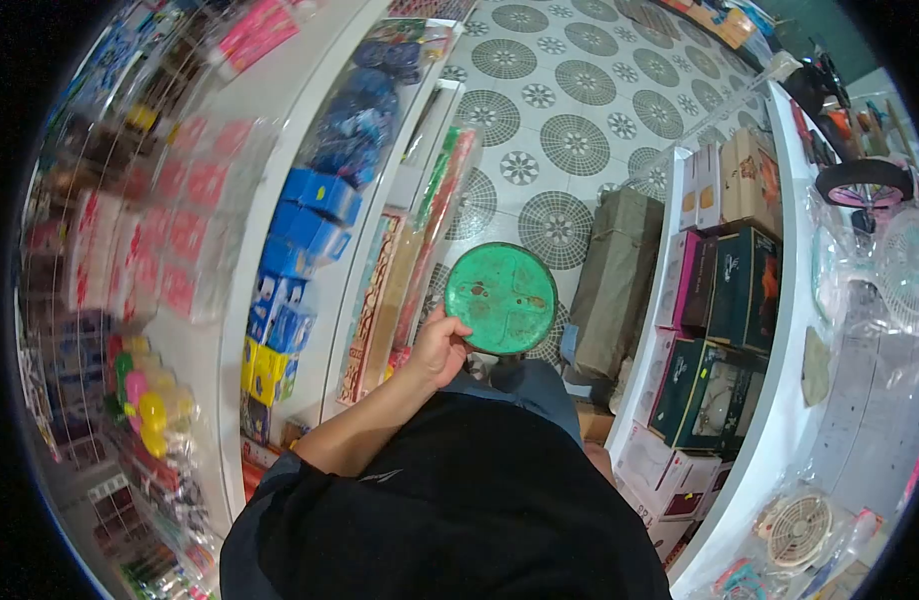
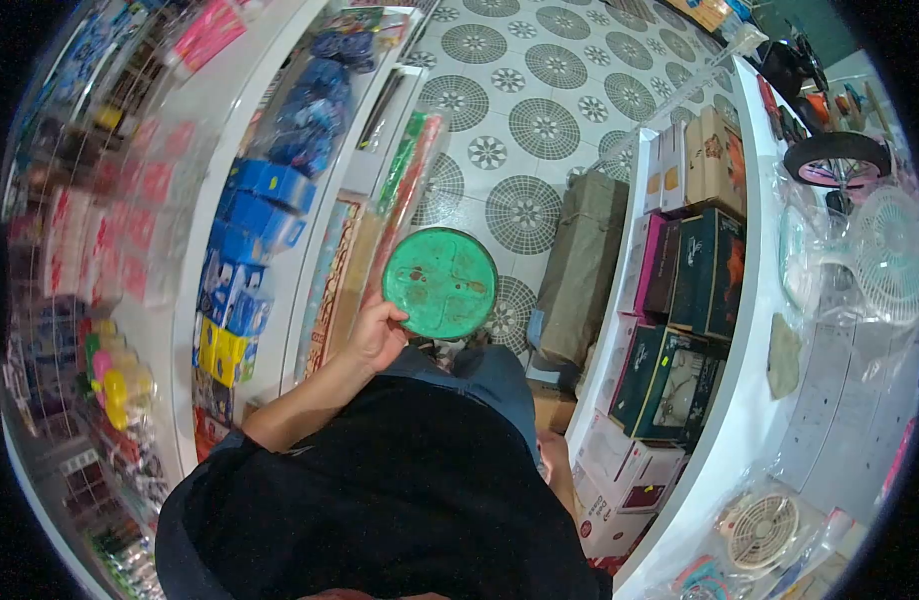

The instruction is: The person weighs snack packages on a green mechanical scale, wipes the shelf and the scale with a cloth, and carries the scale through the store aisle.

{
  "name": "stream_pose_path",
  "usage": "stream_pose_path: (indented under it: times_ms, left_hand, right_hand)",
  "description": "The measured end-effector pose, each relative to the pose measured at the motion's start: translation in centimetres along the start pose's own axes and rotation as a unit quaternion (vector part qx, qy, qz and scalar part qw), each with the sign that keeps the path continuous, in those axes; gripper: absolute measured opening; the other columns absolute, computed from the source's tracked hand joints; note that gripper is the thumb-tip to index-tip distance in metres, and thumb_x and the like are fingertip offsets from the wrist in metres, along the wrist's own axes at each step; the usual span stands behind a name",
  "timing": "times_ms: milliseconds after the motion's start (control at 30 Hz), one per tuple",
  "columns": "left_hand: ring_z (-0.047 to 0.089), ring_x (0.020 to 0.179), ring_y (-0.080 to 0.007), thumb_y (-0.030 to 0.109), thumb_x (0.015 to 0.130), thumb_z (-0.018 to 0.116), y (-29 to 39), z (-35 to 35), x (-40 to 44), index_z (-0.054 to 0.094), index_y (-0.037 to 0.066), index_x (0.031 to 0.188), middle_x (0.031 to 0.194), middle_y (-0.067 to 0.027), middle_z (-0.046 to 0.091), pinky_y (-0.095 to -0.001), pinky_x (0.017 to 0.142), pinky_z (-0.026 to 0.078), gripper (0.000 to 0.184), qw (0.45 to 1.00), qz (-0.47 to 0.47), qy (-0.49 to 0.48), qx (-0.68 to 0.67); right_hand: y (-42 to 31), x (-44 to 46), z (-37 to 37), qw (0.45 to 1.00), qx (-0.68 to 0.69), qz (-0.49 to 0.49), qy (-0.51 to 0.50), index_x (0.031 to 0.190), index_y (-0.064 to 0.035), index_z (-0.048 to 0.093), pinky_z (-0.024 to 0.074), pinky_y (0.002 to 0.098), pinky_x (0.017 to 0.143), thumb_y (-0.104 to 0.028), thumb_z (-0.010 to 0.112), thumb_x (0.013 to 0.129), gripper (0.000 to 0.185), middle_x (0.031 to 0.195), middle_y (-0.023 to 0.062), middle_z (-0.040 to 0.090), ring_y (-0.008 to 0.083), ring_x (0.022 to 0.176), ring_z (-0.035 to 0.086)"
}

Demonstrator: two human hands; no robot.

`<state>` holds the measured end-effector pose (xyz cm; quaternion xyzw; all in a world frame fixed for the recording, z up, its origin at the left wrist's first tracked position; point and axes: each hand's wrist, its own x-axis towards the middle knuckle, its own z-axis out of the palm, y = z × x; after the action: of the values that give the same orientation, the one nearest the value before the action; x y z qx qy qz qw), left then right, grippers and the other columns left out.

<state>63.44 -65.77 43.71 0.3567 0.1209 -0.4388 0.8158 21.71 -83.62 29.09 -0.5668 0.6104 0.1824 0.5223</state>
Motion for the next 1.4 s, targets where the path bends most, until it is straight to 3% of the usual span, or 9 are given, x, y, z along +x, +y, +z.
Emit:
stream_pose_path:
  times_ms: [167,267,300,400,467,567,833,1200,1400]
  left_hand:
    - [0.056,0.112,-0.0273,-0.006,0.073,0.042,2.0,3.7,6.9,0.042,0.005,0.134,0.125,-0.0111,0.054,-0.0444,0.092,0.05,0.063,0.998,0.013,0.065,0.017]
    - [0.053,0.118,-0.0286,-0.006,0.074,0.043,2.1,4.6,10.7,0.039,0.009,0.139,0.13,-0.0117,0.051,-0.0469,0.093,0.051,0.067,0.996,0.018,0.074,0.047]
    - [0.053,0.118,-0.0286,-0.006,0.074,0.043,2.3,5.4,11.7,0.039,0.009,0.139,0.13,-0.0117,0.051,-0.0469,0.093,0.051,0.067,0.994,0.022,0.097,0.047]
    - [0.052,0.121,-0.0287,-0.008,0.075,0.042,3.2,8.5,14.3,0.036,0.011,0.141,0.134,-0.0115,0.048,-0.0487,0.094,0.05,0.069,0.996,0.049,0.075,0.006]
    - [0.052,0.121,-0.0287,-0.008,0.076,0.042,3.2,9.2,16.1,0.036,0.011,0.142,0.134,-0.0118,0.048,-0.0485,0.094,0.05,0.069,0.994,0.064,0.089,-0.019]
    - [0.053,0.12,-0.0283,-0.009,0.076,0.042,3.4,11.0,18.5,0.034,0.01,0.143,0.132,-0.0123,0.05,-0.0479,0.094,0.05,0.07,0.99,0.082,0.104,-0.039]
    - [0.059,0.111,-0.0254,-0.01,0.075,0.044,5.9,12.8,26.1,0.026,0.018,0.147,0.128,-0.0117,0.051,-0.0417,0.087,0.054,0.08,0.992,0.058,0.08,-0.075]
    - [0.056,0.114,-0.0291,-0.009,0.073,0.045,16.0,17.6,40.8,0.031,0.016,0.143,0.13,-0.0132,0.05,-0.0466,0.09,0.052,0.076,0.998,-0.001,0.011,-0.067]
    - [0.052,0.123,-0.0321,-0.009,0.072,0.043,22.1,21.5,48.5,0.033,0.009,0.143,0.134,-0.0145,0.048,-0.0498,0.094,0.051,0.074,0.997,0.062,0.015,-0.045]
  right_hand:
    - [0.4,14.9,-1.9,0.984,0.145,-0.058,-0.089,0.081,-0.0045,0.069,0.0439,0.0313,0.061,-0.019,0.065,0.087,0.016,0.074,0.0039,0.062,0.0154,0.065,0.055]
    - [-11.3,16.3,-3.8,0.98,0.16,-0.07,-0.091,0.092,0.0004,0.071,0.0492,0.0353,0.072,-0.013,0.064,0.084,0.017,0.086,0.0047,0.068,0.0193,0.08,0.063]
    - [-11.3,20.7,-3.3,0.994,0.086,-0.057,0.025,0.091,-0.0004,0.071,0.0484,0.0371,0.072,-0.017,0.06,0.086,0.021,0.086,0.0056,0.069,0.022,0.082,0.064]
    - [-14.6,30.6,-5.8,0.918,-0.342,-0.196,-0.049,0.09,-0.0044,0.073,0.0456,0.0356,0.073,-0.019,0.054,0.089,0.024,0.084,0.008,0.068,0.0205,0.08,0.062]
    - [-21.8,31.6,-6.7,0.991,-0.032,-0.091,-0.096,0.087,-0.006,0.072,0.0445,0.035,0.071,-0.02,0.055,0.09,0.022,0.081,0.0058,0.066,0.0186,0.077,0.058]
    - [-33.9,32.4,-7.9,0.991,0.056,-0.098,-0.072,0.097,-0.0065,0.07,0.0389,0.031,0.056,-0.021,0.061,0.089,0.019,0.071,-0.0015,0.053,0.0134,0.062,0.049]
    - [-48.5,39.7,-11.9,0.975,-0.04,-0.195,-0.097,0.115,-0.0041,0.067,0.041,0.0216,0.07,-0.016,0.057,0.095,0.026,0.081,-0.0033,0.06,0.0085,0.072,0.052]
    - [-51.6,39.6,-15.5,0.988,-0.11,-0.078,-0.078,0.084,-0.0077,0.069,0.0351,0.0239,0.053,-0.027,0.065,0.09,0.021,0.064,-0.0054,0.052,0.0064,0.057,0.045]
    - [-56.1,39.0,-14.3,0.995,-0.078,-0.023,-0.049,0.093,-0.0032,0.073,0.0464,0.0311,0.063,-0.026,0.065,0.087,0.025,0.074,0.0042,0.065,0.0138,0.068,0.059]
